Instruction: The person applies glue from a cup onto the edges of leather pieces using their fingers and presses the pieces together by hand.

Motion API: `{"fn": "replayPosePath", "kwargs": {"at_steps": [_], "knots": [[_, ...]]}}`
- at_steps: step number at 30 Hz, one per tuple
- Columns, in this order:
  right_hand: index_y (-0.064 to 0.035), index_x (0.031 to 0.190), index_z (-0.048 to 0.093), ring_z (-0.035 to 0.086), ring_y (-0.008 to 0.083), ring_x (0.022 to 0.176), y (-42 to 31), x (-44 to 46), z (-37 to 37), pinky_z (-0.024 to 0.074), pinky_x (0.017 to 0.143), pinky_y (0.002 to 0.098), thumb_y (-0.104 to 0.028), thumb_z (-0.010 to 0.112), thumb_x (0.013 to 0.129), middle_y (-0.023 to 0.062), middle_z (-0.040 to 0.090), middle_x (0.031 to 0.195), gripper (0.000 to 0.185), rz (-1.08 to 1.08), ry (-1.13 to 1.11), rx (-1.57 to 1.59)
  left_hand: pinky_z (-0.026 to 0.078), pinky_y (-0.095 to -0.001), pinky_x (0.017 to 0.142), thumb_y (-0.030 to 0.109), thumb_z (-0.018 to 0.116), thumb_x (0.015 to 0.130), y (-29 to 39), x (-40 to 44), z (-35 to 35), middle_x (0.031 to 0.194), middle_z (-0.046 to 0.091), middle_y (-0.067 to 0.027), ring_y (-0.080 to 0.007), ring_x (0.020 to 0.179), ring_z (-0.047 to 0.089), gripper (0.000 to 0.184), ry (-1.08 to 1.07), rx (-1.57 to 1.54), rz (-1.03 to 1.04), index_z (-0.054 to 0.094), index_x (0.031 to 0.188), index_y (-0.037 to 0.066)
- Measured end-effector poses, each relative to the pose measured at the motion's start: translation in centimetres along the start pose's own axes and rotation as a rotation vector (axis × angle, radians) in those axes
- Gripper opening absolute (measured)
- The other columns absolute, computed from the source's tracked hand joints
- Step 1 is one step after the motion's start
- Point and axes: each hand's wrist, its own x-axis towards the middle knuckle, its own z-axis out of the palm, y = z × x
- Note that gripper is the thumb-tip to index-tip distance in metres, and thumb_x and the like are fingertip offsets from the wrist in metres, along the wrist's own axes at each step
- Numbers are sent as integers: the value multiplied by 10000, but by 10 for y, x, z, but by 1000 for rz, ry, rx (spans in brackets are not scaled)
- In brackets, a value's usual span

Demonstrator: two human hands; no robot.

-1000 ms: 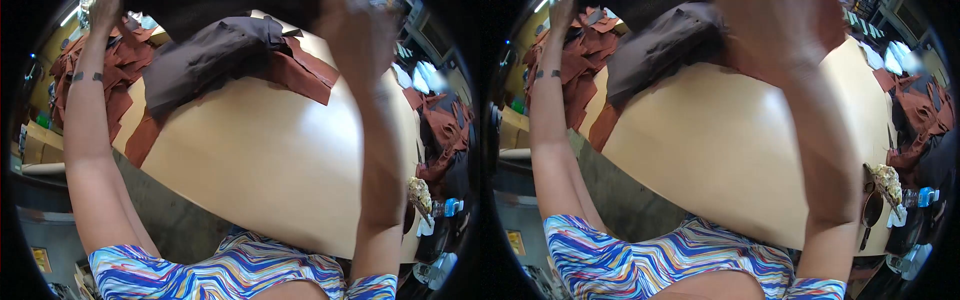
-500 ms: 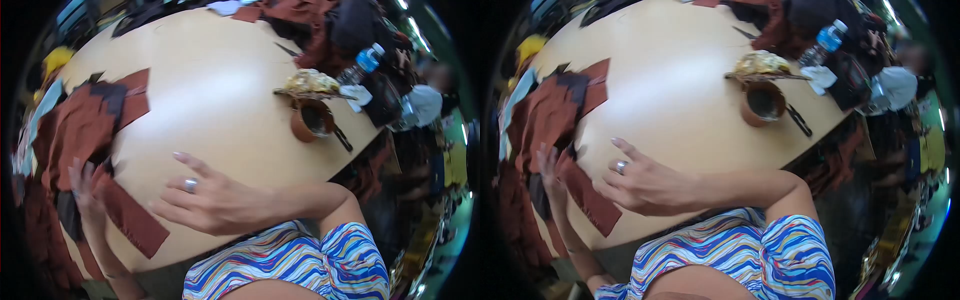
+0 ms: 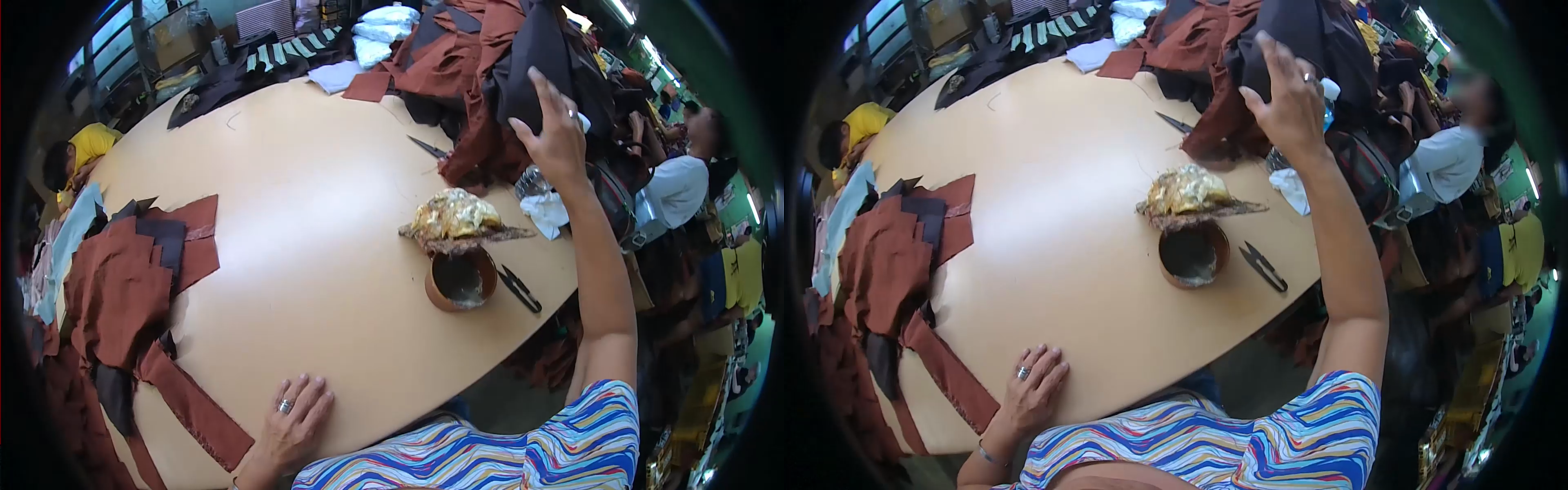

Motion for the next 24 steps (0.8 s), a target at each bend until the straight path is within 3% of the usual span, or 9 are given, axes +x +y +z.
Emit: {"fn": "replayPosePath", "kwargs": {"at_steps": [4, 5, 6, 8, 14, 18, 19, 20, 24], "knots": [[-232, 1482, 27, 381, 434, 1258, 45, 55, 62, 345, 999, 534, -450, 722, 721, 228, 292, 1440, 1053, 322, -110, -430, 382, -478, 986, 111, 633, 769, -2, -1, 2, 1221, 575, -104, -295, 1153, 530, 320, 6, 3, 0, 628, 1088, 98], [-244, 1482, 9, 443, 421, 1216, 63, 63, 73, 382, 964, 542, -375, 702, 758, 243, 376, 1387, 1011, 321, -98, -482, 388, -475, 981, 110, 615, 765, -2, -1, 4, 1227, 573, -103, -291, 1156, 532, 330, 17, 6, 8, 625, 1094, 95], [-213, 1482, 62, 540, 389, 1134, 75, 79, 70, 423, 911, 523, -280, 683, 782, 247, 514, 1258, 938, 429, -338, -454, 389, -471, 979, 109, 616, 762, -3, -1, 4, 1226, 573, -101, -287, 1153, 533, 331, 23, 14, 12, 625, 1092, 97], [-215, 1479, 61, 599, 367, 1053, 89, 92, 71, 453, 879, 501, -223, 653, 798, 216, 593, 1156, 902, 515, -397, -419, 391, -461, 976, 106, 617, 755, -4, -2, 5, 1224, 573, -95, -280, 1148, 536, 333, 29, 27, 28, 624, 1088, 101], [-167, 1431, 229, 597, 439, 954, 142, 138, 110, 471, 846, 493, -130, 568, 753, 293, 608, 1046, 760, 443, 86, -153, 349, -447, 1023, 104, 651, 767, -3, -1, 3, 1200, 586, -87, -274, 1151, 530, 283, 19, 18, 14, 642, 1050, 114], [-223, 1473, 52, 473, 447, 1189, 73, 121, 75, 376, 957, 570, -424, 687, 744, 276, 403, 1366, 987, 707, -158, -235, 359, -445, 1007, 103, 626, 769, -4, -4, 4, 1212, 581, -83, -266, 1146, 537, 297, 32, 25, 20, 634, 1066, 112], [-277, 1471, -65, 370, 474, 1267, 79, 114, 86, 282, 996, 628, -542, 732, 678, 255, 249, 1465, 1155, 812, -266, -345, 375, -447, 990, 104, 610, 773, -4, -5, 5, 1219, 578, -78, -261, 1143, 541, 306, 48, 23, 14, 628, 1078, 114], [-269, 1470, -67, 325, 548, 1261, 86, 101, 92, 202, 1007, 674, -477, 744, 704, 330, 206, 1449, 1134, 792, -308, -339, 390, -449, 973, 105, 595, 776, -5, -6, 5, 1225, 575, -73, -256, 1141, 546, 315, 57, 19, 11, 622, 1090, 116], [-259, 1478, 5, 587, 399, 1064, 115, 79, 97, 427, 917, 535, -290, 687, 794, 237, 568, 1203, 966, 590, -371, -472, 387, -434, 975, 109, 600, 774, -6, -6, 5, 1220, 579, -65, -247, 1133, 552, 309, 55, 20, 8, 625, 1082, 120]]}}
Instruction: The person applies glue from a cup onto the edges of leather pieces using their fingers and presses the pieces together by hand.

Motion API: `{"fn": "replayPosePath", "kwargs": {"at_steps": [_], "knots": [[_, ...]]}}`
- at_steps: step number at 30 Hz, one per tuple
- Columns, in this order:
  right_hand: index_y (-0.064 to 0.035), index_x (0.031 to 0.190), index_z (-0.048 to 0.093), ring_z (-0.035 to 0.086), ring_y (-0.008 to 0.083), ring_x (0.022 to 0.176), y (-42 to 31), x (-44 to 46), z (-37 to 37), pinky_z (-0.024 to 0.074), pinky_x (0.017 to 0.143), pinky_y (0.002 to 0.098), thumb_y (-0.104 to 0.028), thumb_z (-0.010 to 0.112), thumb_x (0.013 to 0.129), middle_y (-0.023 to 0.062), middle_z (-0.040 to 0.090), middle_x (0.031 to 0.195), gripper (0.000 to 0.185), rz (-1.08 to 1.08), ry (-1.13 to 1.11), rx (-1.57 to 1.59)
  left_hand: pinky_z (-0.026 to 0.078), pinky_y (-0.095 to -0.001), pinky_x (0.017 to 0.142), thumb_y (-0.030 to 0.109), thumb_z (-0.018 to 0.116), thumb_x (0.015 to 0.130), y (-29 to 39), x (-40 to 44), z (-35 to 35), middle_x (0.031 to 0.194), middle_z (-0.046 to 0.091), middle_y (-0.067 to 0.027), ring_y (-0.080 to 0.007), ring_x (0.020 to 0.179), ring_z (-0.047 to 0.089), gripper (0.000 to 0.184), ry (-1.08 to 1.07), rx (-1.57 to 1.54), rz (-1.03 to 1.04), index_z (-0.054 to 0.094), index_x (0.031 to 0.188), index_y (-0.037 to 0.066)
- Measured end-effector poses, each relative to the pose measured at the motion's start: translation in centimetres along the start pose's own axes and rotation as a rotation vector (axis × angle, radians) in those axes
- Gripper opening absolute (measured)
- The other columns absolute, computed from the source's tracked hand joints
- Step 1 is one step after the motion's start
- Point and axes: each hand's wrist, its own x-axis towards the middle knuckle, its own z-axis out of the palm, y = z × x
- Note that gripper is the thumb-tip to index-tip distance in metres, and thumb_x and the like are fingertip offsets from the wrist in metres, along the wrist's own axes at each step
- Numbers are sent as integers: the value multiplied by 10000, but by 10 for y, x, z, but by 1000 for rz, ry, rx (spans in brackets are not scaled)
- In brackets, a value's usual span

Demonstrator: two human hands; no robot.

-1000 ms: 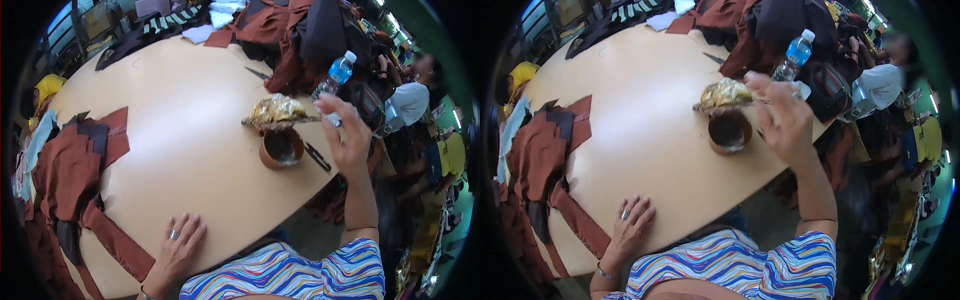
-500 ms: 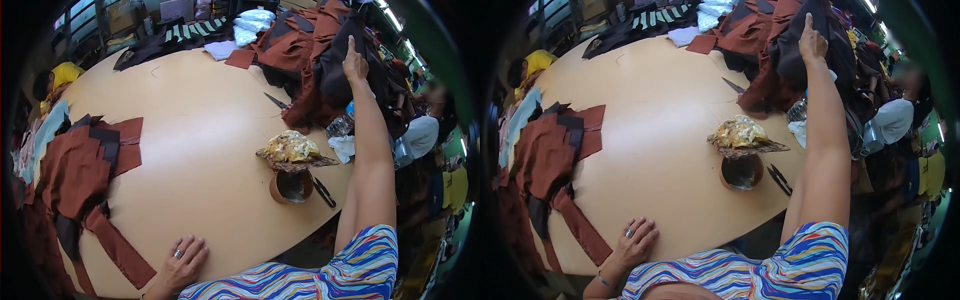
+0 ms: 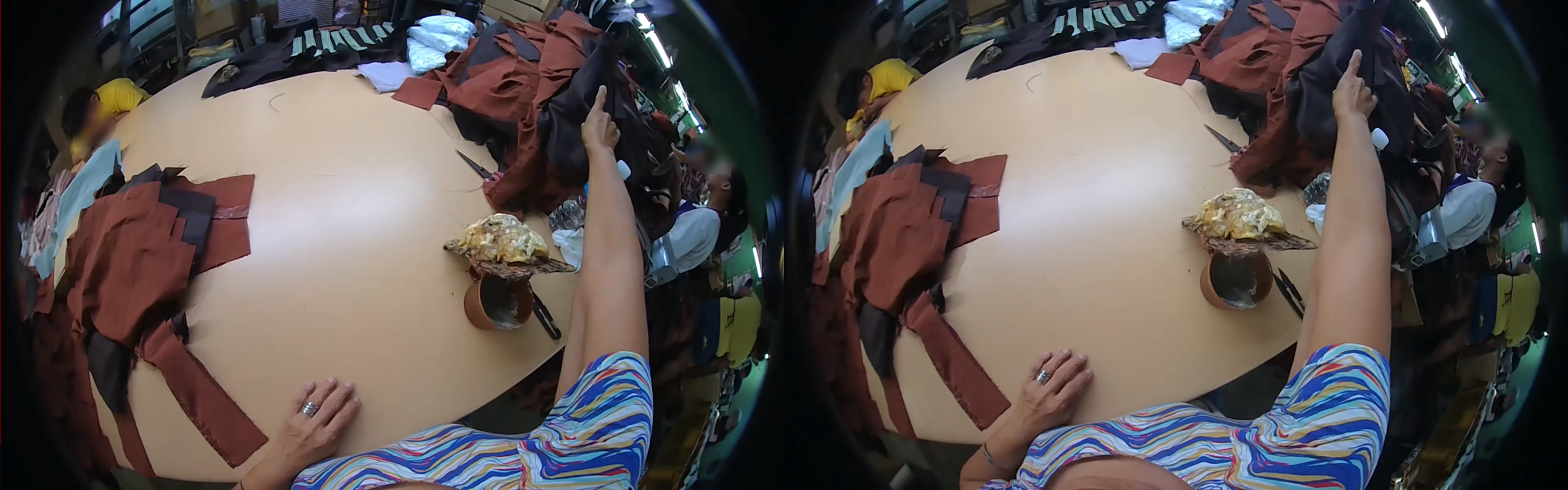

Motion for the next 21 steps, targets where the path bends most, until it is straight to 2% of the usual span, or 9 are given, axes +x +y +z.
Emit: {"fn": "replayPosePath", "kwargs": {"at_steps": [1, 6, 8, 10, 11, 14, 15, 18, 21], "knots": [[-236, 1475, 57, 646, 368, 927, 3, 6, 3, 496, 810, 488, -223, 648, 816, 182, 667, 985, 885, -51, 163, -46, 387, -430, 973, 110, 603, 773, 0, 1, 0, 1216, 581, -64, -245, 1129, 554, 308, -3, 4, 4, 626, 1080, 121], [-289, 1430, 234, 603, 451, 895, -40, 38, -43, 476, 761, 534, -202, 597, 827, 270, 635, 907, 710, -327, 397, 327, 362, -432, 988, 95, 659, 744, 0, 4, 2, 1180, 598, -74, -253, 1120, 546, 284, 22, -12, 6, 648, 1027, 109], [-238, 1381, 363, 624, 428, 835, -80, 71, -48, 490, 734, 510, -165, 514, 824, 258, 639, 918, 582, -564, 537, 426, 371, -432, 976, 79, 666, 741, 2, 6, 1, 1161, 605, -71, -252, 1115, 548, 267, 33, -21, -9, 654, 1006, 105], [-71, 1257, 505, 632, 392, 847, -157, -18, -136, 512, 755, 440, -23, 449, 790, 259, 629, 912, 473, -783, 590, 741, 386, -429, 971, 70, 638, 749, 3, 8, -2, 1197, 583, -88, -270, 1110, 553, 344, 17, -83, -46, 615, 1091, 101], [-78, 1264, 510, 631, 391, 843, -182, -22, -144, 505, 759, 462, -9, 449, 772, 259, 626, 901, 501, -842, 438, 757, 393, -428, 968, 66, 624, 754, 5, 7, -3, 1215, 573, -97, -278, 1108, 556, 383, 11, -113, -67, 595, 1134, 99], [-63, 1268, 494, 630, 390, 773, -230, -113, -195, 512, 708, 453, -6, 445, 786, 250, 625, 870, 488, -1260, 393, 1125, 390, -442, 992, 32, 639, 759, -5, -4, 11, 1312, 488, -162, -337, 1170, 503, 544, 238, -492, -253, 481, 1278, 71], [-63, 1282, 473, 629, 390, 769, -237, -150, -205, 508, 716, 454, -23, 459, 788, 242, 627, 867, 495, -1358, 320, 1165, 381, -443, 1018, 22, 639, 779, -20, -7, 15, 1418, 349, -208, -366, 1239, 434, 692, 272, -490, -216, 323, 1392, 71], [-65, 1322, 412, 626, 388, 757, -230, -261, -222, 497, 738, 459, -72, 504, 795, 219, 633, 858, 535, -1640, 39, 1241, 380, -423, 1028, 43, 679, 761, -12, 10, -10, 1452, 292, -183, -332, 1284, 388, 790, 560, -959, -519, 253, 1425, 69], [-67, 1363, 351, 623, 386, 745, -215, -357, -229, 485, 760, 463, -121, 548, 802, 196, 639, 849, 597, -1859, -305, 1287, 382, -381, 1021, 82, 618, 823, -35, -4, -4, 1426, 298, -149, -270, 1260, 402, 709, 672, -1194, -390, 236, 1418, 46]]}}
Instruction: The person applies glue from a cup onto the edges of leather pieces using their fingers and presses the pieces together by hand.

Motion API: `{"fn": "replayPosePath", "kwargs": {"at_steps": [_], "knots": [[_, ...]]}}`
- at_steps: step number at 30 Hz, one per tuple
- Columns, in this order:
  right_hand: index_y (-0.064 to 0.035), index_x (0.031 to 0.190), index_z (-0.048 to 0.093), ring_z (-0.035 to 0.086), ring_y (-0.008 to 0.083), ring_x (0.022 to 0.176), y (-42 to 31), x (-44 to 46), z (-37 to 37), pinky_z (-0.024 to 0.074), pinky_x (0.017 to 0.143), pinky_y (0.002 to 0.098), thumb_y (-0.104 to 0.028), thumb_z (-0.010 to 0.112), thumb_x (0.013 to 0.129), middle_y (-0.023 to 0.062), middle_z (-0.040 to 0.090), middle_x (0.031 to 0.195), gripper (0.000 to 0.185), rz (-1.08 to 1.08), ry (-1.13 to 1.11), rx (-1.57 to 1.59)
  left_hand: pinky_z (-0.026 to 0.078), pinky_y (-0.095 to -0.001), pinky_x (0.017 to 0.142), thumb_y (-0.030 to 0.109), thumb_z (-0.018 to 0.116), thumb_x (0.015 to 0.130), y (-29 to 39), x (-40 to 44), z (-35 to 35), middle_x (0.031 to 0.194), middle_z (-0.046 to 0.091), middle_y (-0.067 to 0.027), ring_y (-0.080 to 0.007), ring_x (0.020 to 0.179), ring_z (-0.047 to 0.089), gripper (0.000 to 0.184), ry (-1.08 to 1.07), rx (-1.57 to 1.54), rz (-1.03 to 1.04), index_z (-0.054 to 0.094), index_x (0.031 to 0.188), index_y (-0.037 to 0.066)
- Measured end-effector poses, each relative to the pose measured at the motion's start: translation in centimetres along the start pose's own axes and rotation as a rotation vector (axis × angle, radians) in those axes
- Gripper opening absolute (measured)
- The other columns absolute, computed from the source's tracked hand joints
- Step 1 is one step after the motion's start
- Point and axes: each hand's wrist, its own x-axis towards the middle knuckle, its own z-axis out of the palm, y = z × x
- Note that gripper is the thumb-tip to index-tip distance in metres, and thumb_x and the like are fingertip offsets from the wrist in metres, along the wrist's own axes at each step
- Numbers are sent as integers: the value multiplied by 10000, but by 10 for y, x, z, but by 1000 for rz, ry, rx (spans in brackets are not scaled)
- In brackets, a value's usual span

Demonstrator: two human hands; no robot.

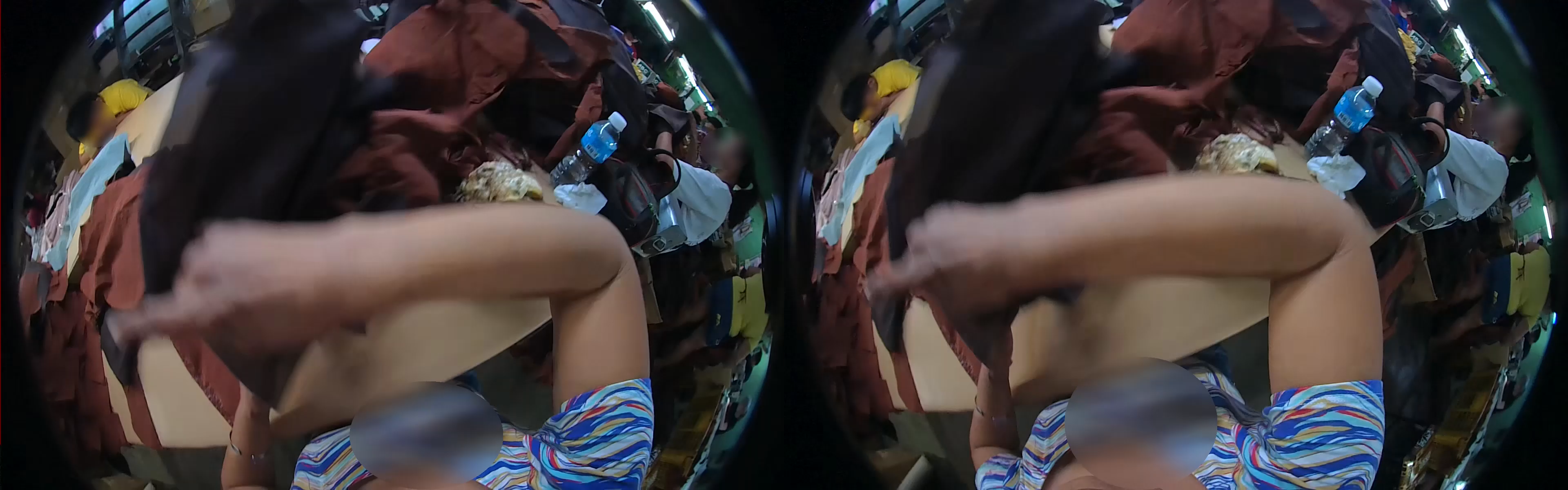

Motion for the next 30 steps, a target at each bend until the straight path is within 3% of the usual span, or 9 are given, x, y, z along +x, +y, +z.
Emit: {"fn": "replayPosePath", "kwargs": {"at_steps": [3, 5, 6, 7, 9, 13, 18, 22, 30], "knots": [[-69, 1404, 290, 620, 384, 732, -39, -9, 39, 474, 782, 468, -170, 592, 809, 173, 644, 840, 675, -40, -115, 254, 386, -369, 997, 93, 613, 827, 10, -5, -7, 1381, 315, -140, -258, 1220, 411, 660, 4, -179, -31, 257, 1380, 43], [-118, 1488, 75, 638, 285, 827, -55, -29, 42, 385, 969, 506, -104, 457, 888, 151, 645, 978, 712, 5, -79, 447, 388, -362, 981, 100, 610, 830, 18, -9, -12, 1351, 326, -135, -249, 1193, 416, 628, 7, -270, -43, 272, 1355, 41], [-114, 1481, 131, 625, 296, 915, -59, -38, 44, 340, 1010, 500, -113, 520, 887, 189, 588, 1168, 710, 72, 66, 570, 389, -358, 973, 104, 608, 831, 22, -11, -17, 1337, 332, -132, -245, 1180, 419, 612, 15, -315, -42, 279, 1343, 39], [-72, 1445, 234, 587, 402, 972, -56, -44, 51, 390, 949, 462, -134, 657, 803, 219, 605, 1077, 772, 52, 405, 443, 391, -354, 965, 108, 607, 833, 27, -13, -22, 1322, 337, -129, -241, 1166, 422, 596, 21, -354, -38, 286, 1330, 38], [-90, 1457, 220, 615, 262, 933, -41, -71, 36, 449, 908, 394, -139, 598, 877, 166, 589, 1147, 693, 267, 339, 328, 393, -347, 948, 115, 603, 835, 35, -19, -33, 1292, 348, -124, -232, 1139, 428, 564, 32, -411, -24, 301, 1305, 36], [-126, 1441, 262, 607, 312, 916, -2, -116, 36, 483, 832, 425, 30, 562, 812, 149, 617, 1098, 714, 739, 741, 348, 398, -332, 916, 130, 597, 841, 58, -35, -65, 1233, 371, -112, -215, 1086, 439, 502, 37, -524, 58, 330, 1255, 32], [-141, 1475, 136, 546, 353, 1056, 64, -142, 59, 423, 929, 428, -37, 593, 784, 184, 571, 1157, 835, 1023, 502, -90, 404, -313, 876, 148, 589, 848, 73, -55, -91, 1159, 398, -98, -194, 1019, 453, 427, 56, -543, 88, 366, 1192, 26], [-130, 1476, 107, 576, 359, 979, 80, -130, 62, 438, 891, 430, -96, 644, 765, 185, 607, 1055, 892, 1156, 357, -51, 409, -298, 843, 163, 582, 854, 79, -60, -102, 1099, 421, -87, -177, 965, 464, 370, 62, -538, 88, 395, 1141, 22], [-110, 1442, 227, 636, 306, 814, 51, -119, 55, 482, 775, 374, 32, 555, 754, 174, 646, 841, 775, 983, 228, 433, 418, -268, 779, 192, 569, 866, 88, -59, -122, 981, 465, -65, -144, 858, 487, 276, 65, -511, 57, 453, 1041, 13]]}}
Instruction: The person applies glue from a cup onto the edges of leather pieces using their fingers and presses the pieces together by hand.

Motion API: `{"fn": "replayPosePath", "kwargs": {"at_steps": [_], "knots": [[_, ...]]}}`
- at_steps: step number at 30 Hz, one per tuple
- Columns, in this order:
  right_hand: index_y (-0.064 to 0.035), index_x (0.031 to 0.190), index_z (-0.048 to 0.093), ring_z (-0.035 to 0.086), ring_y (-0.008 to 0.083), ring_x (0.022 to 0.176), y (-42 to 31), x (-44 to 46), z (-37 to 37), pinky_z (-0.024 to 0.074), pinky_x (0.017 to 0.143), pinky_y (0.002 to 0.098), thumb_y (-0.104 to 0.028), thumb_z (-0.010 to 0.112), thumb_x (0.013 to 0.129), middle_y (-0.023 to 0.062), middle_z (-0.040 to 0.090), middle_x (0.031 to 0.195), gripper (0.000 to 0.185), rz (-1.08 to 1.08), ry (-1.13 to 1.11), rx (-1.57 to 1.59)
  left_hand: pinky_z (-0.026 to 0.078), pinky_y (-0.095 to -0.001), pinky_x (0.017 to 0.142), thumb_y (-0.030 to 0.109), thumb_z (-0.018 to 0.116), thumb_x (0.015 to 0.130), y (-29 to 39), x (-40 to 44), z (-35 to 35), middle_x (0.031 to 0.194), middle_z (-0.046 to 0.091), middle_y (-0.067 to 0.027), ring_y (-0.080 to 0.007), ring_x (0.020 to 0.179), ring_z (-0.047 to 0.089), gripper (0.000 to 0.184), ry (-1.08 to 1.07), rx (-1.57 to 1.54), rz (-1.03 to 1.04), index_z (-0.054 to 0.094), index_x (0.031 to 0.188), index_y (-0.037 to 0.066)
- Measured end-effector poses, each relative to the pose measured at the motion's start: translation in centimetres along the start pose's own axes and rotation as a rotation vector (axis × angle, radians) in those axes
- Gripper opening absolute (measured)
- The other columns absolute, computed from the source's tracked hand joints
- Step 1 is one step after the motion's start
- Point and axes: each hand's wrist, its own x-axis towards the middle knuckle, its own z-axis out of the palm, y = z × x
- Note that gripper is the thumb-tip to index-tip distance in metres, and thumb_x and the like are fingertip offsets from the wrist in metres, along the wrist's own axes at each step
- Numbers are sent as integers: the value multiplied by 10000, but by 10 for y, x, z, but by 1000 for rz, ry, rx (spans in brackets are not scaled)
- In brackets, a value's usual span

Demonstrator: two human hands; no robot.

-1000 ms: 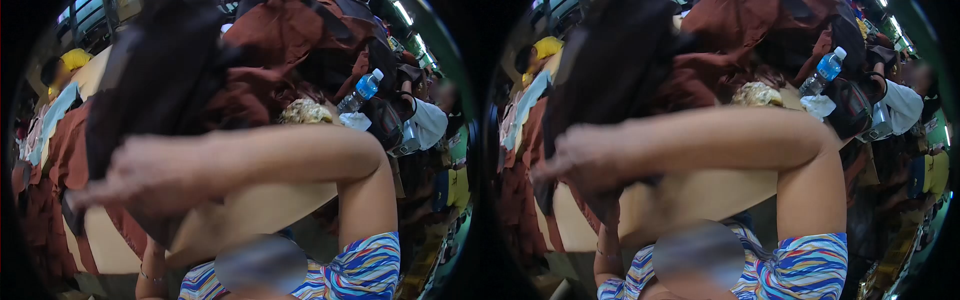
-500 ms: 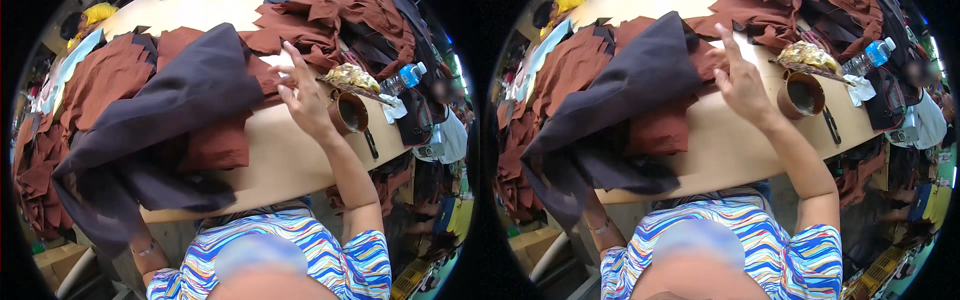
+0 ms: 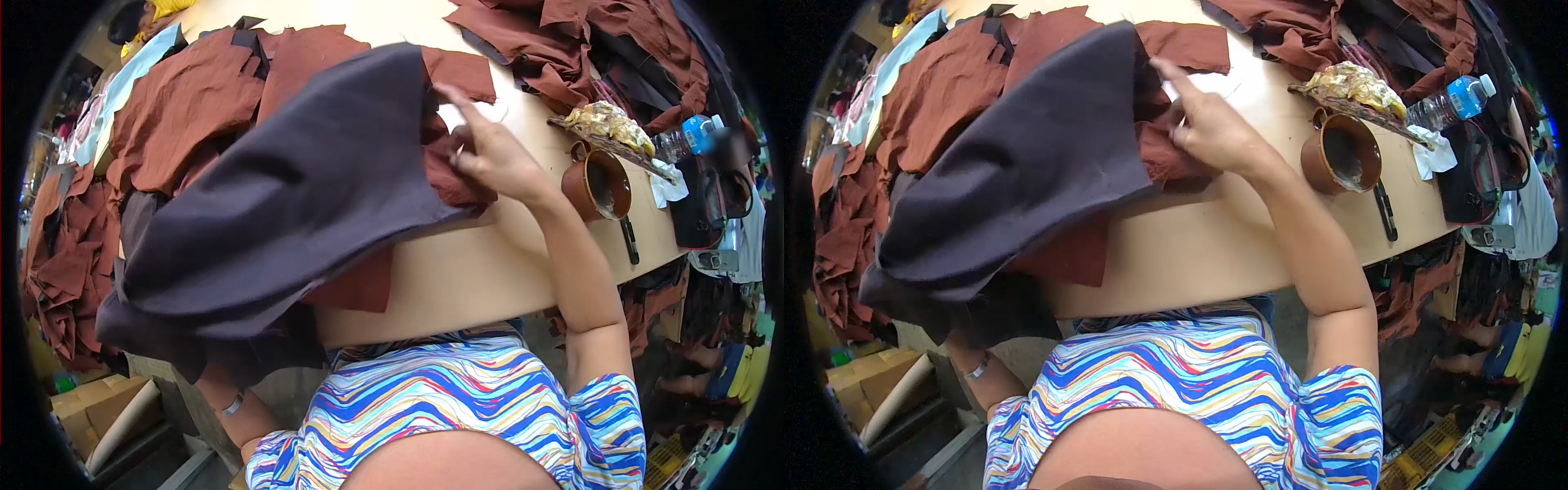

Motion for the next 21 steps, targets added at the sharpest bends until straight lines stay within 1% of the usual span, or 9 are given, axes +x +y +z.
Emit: {"fn": "replayPosePath", "kwargs": {"at_steps": [4, 8, 10, 12, 15, 17, 18, 19, 21], "knots": [[-166, 1429, 258, 618, 338, 957, 19, 32, -11, 457, 887, 424, -73, 584, 787, 178, 631, 1057, 726, -113, 441, -593, 423, -253, 746, 207, 562, 872, 6, 2, -2, 921, 487, -53, -127, 804, 498, 245, -30, 37, -63, 483, 990, 9], [-180, 1393, 335, 633, 283, 926, 52, 70, 10, 385, 931, 507, -33, 556, 764, 158, 638, 1022, 682, -225, 525, -856, 428, -238, 714, 222, 556, 877, 15, -1, 1, 862, 510, -42, -110, 750, 509, 231, -89, 123, -201, 512, 940, 4], [-198, 1392, 365, 637, 284, 892, 56, 84, 2, 404, 944, 467, -22, 494, 785, 122, 658, 982, 645, -173, 487, -870, 430, -231, 698, 229, 552, 880, 27, -3, -6, 832, 521, -37, -101, 724, 515, 231, -134, 302, -352, 526, 915, 2], [-187, 1367, 423, 646, 278, 819, 44, 83, -6, 430, 929, 438, 23, 442, 796, 90, 680, 872, 609, -162, 527, -898, 413, -225, 618, 264, 623, 827, 57, -8, -39, 744, 542, -26, -94, 636, 511, 277, -126, 1004, -428, 560, 789, -3], [-160, 1357, 435, 642, 282, 819, 26, 67, -24, 445, 907, 428, 40, 432, 798, 108, 677, 890, 594, -403, 585, -700, 415, -253, 597, 252, 646, 805, 78, 2, 19, 756, 596, -69, -106, 663, 541, 267, 130, 1679, -276, 601, 796, -11], [-148, 1380, 404, 639, 293, 820, 14, 48, -16, 444, 916, 424, 49, 427, 791, 128, 674, 898, 621, -410, 526, -751, 375, -233, 648, 192, 603, 861, 104, 22, 28, 767, 505, -29, -114, 690, 463, 201, 171, 1964, -489, 547, 860, -1], [-148, 1389, 393, 639, 295, 820, 4, 37, -7, 442, 920, 424, 52, 426, 788, 131, 673, 899, 634, -405, 500, -769, 420, -300, 682, 172, 574, 881, 119, 25, 5, 793, 560, -83, -177, 732, 544, 177, 206, 2388, -403, 571, 904, -4], [-148, 1397, 382, 638, 297, 820, -4, 27, 1, 441, 924, 425, 55, 426, 784, 134, 673, 901, 647, -398, 477, -791, 449, -368, 800, 181, 543, 907, 121, 35, 7, 972, 616, -141, -271, 932, 596, 196, -15, 2681, -121, 596, 966, 2], [-106, 1443, 292, 638, 290, 773, -18, 5, 13, 434, 933, 436, 52, 447, 771, 136, 670, 911, 707, -364, 362, -856, 422, -408, 926, 119, 551, 878, 85, 58, 37, 1179, 584, -149, -331, 1132, 525, 176, -27, 2600, 263, 618, 1015, 30]]}}
